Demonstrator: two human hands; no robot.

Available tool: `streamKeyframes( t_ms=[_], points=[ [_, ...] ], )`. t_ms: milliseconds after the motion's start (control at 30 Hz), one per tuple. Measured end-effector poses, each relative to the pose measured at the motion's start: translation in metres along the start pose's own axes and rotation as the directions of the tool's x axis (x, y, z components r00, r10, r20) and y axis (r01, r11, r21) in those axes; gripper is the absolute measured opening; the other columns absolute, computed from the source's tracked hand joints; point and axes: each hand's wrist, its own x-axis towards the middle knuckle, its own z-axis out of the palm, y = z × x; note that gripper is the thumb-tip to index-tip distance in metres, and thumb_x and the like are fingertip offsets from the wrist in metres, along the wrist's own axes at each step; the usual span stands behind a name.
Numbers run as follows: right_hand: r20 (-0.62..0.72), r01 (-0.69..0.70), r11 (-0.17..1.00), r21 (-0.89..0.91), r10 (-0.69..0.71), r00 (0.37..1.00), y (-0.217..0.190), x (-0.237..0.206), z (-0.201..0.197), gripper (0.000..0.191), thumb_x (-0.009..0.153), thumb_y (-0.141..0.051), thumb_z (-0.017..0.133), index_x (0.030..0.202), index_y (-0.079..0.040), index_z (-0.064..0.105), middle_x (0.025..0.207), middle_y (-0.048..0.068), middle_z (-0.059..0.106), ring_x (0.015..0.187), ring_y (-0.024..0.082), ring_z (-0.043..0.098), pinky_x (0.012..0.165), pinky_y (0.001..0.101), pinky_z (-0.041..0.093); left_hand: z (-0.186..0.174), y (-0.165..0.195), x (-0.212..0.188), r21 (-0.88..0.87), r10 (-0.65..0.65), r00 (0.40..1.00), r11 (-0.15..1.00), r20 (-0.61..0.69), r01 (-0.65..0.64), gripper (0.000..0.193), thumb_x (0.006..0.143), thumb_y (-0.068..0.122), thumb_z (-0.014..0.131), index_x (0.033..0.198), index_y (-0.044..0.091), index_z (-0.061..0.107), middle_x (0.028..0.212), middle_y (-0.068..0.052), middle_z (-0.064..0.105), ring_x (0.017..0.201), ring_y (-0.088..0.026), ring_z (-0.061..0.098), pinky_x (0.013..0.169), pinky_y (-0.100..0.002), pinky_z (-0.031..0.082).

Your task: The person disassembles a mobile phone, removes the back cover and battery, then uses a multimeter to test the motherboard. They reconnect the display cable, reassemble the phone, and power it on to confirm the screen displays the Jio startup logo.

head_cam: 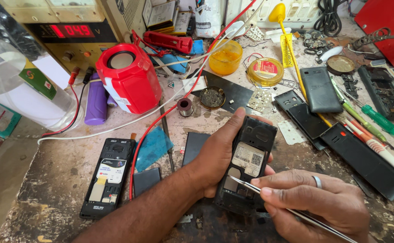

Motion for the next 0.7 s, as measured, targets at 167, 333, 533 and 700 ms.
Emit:
streamKeyframes(
  t_ms=[167,333,533,700],
  points=[
    [0.085,-0.057,0.998,0.026,0.054,0.995,0.003,0.003,-0.005,0.024,0.076,0.003,0.076,0.097,-0.007,0.079,0.098,0.009,0.08,0.091,0.018,0.079,0.091,0.0307,0.062,0.001,-0.002,0.001,-0.001,0.026,0.999,1.0,0.02,-0.026,0.061,0.108,0.063,0.036,0.129,0.011,0.061,0.089,-0.013,0.068,0.071,-0.022,0.071,0.064,-0.034,0.06],
    [0.201,-0.096,0.994,0.054,0.083,0.976,0.007,0.006,-0.015,0.026,0.075,-0.001,0.079,0.1,-0.009,0.08,0.1,0.01,0.082,0.091,0.017,0.079,0.09,0.0296,0.061,0.0,0.0,0.001,0.048,0.033,0.999,0.998,-0.023,-0.032,0.061,0.104,0.065,0.039,0.125,0.012,0.062,0.085,-0.01,0.066,0.068,-0.019,0.07,0.061,-0.033,0.06],
    [0.36,-0.227,0.969,-0.098,0.247,0.899,-0.001,0.016,-0.041,0.028,0.078,-0.014,0.084,0.106,-0.015,0.086,0.096,0.003,0.082,0.085,0.012,0.077,0.074,0.0262,0.063,0.007,0.0,-0.003,0.134,0.139,0.989,0.982,-0.044,-0.132,0.053,0.105,0.061,0.052,0.121,0.011,0.057,0.09,-0.006,0.063,0.073,-0.015,0.067,0.064,-0.032,0.058],
    [-0.012,-0.205,0.969,0.136,0.209,0.978,-0.028,0.024,-0.04,0.025,0.096,-0.014,0.068,0.119,-0.004,0.068,0.106,0.017,0.077,0.107,0.025,0.081,0.101,0.0355,0.061,0.011,0.008,-0.008,0.019,0.108,0.985,0.994,-0.137,-0.106,0.055,0.094,0.063,0.053,0.119,0.014,0.052,0.085,-0.007,0.062,0.068,-0.018,0.066,0.06,-0.038,0.062]
  ],
)
